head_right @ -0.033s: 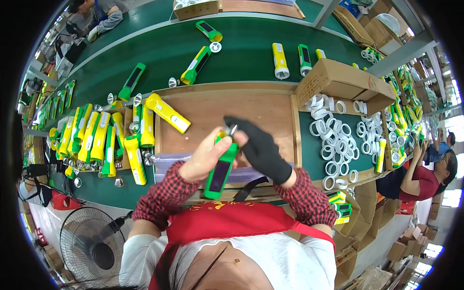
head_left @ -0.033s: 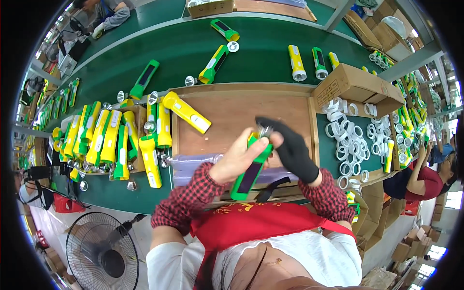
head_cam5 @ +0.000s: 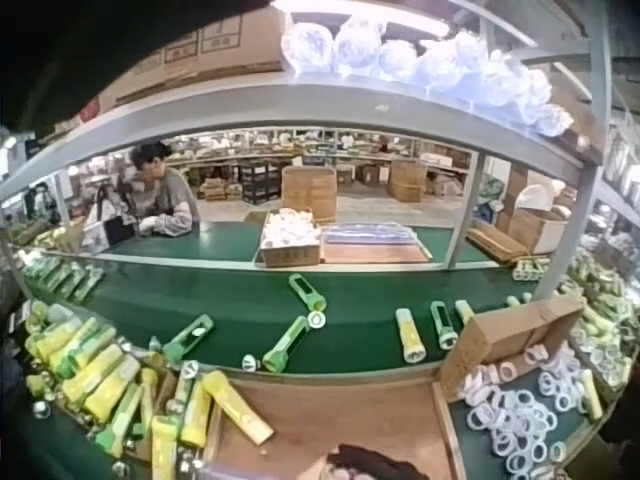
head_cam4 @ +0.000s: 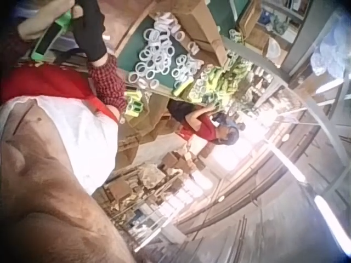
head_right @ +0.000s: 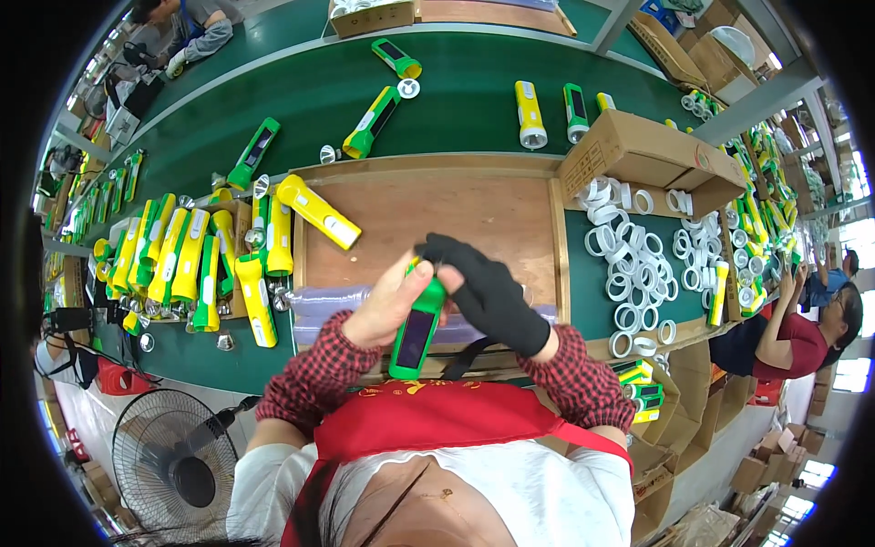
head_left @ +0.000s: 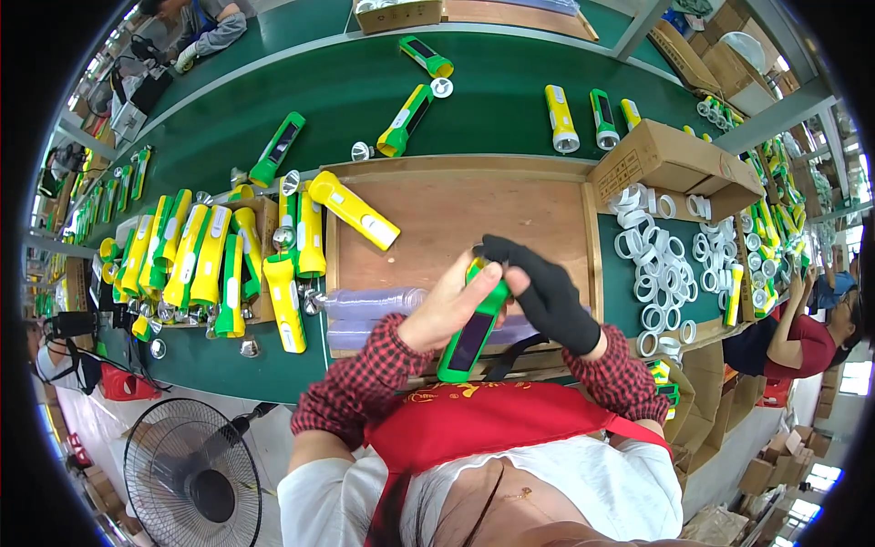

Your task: Assembling the components of hand-held flashlights on a production conveyor belt.

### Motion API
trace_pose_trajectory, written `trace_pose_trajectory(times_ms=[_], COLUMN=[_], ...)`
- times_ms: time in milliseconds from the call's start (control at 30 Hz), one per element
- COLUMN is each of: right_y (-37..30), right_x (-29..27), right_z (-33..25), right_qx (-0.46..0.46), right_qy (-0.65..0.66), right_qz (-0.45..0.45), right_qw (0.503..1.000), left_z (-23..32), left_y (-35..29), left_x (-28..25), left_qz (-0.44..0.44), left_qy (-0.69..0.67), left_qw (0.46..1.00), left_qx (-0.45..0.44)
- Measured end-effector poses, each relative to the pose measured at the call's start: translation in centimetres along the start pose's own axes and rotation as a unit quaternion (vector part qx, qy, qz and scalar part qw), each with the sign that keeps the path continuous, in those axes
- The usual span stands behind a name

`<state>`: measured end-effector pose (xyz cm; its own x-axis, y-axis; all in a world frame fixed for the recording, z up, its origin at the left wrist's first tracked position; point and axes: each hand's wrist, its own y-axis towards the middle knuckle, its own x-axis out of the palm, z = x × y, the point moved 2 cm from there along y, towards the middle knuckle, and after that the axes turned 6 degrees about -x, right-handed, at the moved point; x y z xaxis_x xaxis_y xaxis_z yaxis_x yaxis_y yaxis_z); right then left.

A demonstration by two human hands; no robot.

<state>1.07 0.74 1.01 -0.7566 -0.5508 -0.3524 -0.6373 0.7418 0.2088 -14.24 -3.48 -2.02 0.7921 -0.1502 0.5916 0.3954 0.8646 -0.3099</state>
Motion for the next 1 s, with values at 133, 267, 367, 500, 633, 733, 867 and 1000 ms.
trace_pose_trajectory(times_ms=[133, 267, 367, 500, 633, 733, 867, 1000], right_y=[-2.4, -2.7, -0.8, -0.4, -0.1, -1.2, -3.8, -5.1], right_x=[1.6, 2.1, 2.0, 2.9, 3.0, 2.0, 1.4, 1.7], right_z=[-0.4, 2.1, 5.3, 8.1, 7.7, 5.1, 1.3, 0.6], right_qx=[-0.137, 0.02, -0.09, -0.082, -0.106, -0.079, -0.03, -0.068], right_qy=[-0.111, -0.038, -0.293, -0.37, -0.359, -0.246, -0.014, -0.076], right_qz=[-0.06, 0.032, 0.06, 0.034, 0.06, 0.073, -0.108, -0.103], right_qw=[0.983, 0.999, 0.95, 0.925, 0.925, 0.963, 0.994, 0.989], left_z=[-4.7, -6.8, -7.0, -6.9, -6.7, -6.5, -6.7, -6.5], left_y=[-2.4, -3.3, -3.9, -4.2, -4.2, -4.1, -3.9, -3.6], left_x=[-0.7, -1.5, -1.9, -1.9, -1.4, -1.5, -1.6, -0.3], left_qz=[0.014, 0.023, 0.039, 0.053, 0.059, 0.057, 0.042, 0.015], left_qy=[-0.047, -0.077, -0.061, -0.016, -0.014, -0.038, -0.056, -0.083], left_qw=[0.999, 0.996, 0.997, 0.998, 0.998, 0.998, 0.997, 0.996], left_qx=[-0.009, -0.026, -0.003, 0.013, 0.004, -0.002, -0.016, -0.017])
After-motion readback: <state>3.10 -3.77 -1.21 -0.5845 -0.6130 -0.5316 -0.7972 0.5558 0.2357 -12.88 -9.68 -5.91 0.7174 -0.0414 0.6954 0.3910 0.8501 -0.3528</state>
